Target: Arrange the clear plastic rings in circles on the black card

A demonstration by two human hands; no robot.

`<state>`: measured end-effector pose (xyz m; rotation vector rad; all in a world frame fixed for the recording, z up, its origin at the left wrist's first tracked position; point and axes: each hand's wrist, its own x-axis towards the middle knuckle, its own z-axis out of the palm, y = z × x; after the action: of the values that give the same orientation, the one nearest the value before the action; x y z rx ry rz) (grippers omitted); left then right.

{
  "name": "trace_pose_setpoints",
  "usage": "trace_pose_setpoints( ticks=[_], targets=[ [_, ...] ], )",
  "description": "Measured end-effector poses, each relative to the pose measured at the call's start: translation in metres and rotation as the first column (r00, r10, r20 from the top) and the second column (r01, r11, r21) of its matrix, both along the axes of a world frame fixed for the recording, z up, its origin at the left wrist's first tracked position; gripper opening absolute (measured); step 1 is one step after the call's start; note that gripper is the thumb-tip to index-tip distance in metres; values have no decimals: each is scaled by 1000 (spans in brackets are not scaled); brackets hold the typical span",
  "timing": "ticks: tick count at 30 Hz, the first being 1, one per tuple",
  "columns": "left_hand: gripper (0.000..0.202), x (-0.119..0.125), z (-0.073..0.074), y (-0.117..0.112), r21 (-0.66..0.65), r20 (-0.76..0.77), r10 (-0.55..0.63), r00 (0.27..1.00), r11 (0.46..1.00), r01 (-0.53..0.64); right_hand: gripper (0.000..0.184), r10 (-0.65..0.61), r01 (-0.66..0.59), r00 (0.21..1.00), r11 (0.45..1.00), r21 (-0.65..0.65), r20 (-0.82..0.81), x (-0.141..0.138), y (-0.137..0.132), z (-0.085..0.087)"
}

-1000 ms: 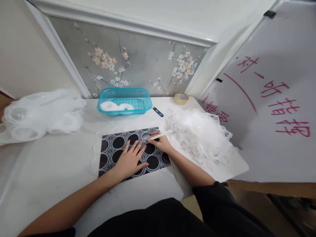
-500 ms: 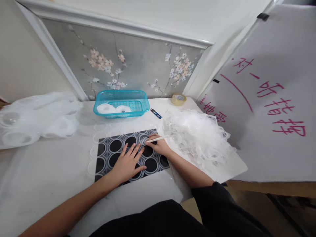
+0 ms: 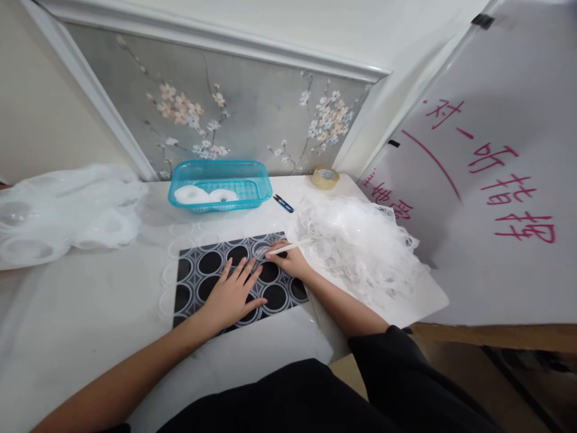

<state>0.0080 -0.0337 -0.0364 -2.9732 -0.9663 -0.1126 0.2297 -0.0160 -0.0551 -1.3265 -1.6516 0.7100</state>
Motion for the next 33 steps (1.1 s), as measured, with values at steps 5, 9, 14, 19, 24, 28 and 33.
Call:
trace_pose_setpoints(
  ticks=[5,9,14,19,24,28,33],
  targets=[
    [75,-1,0,0,-17,24,0,1000,1000,0,10,3,-3,1000,1000,-5,28,1,1,1],
    [75,1,1,0,-32,14,7,1000,999,-7,12,1,-1,997,1000,-8,71,-1,-2,2],
    [77,1,2,-2,-40,-6,8,1000,999,-8,13,148,-190,930,977,97,336,-5,-5,6],
    [79,-2,3,-2,-54,-24,7,1000,999,-9,17,-169,79,889,972,221,426,28,14,28],
    [82,3,8,-2,-85,-25,4,1000,996,-6,18,-294,261,924,953,157,245,51,2,36],
    [77,20,11,0,-95,-6,-56,998,994,56,18,-192,184,963,981,63,187,39,-20,15],
    [75,45,6,5,-139,-7,-164,986,977,162,21,-239,239,969,971,15,68,37,-20,-3]
  ],
)
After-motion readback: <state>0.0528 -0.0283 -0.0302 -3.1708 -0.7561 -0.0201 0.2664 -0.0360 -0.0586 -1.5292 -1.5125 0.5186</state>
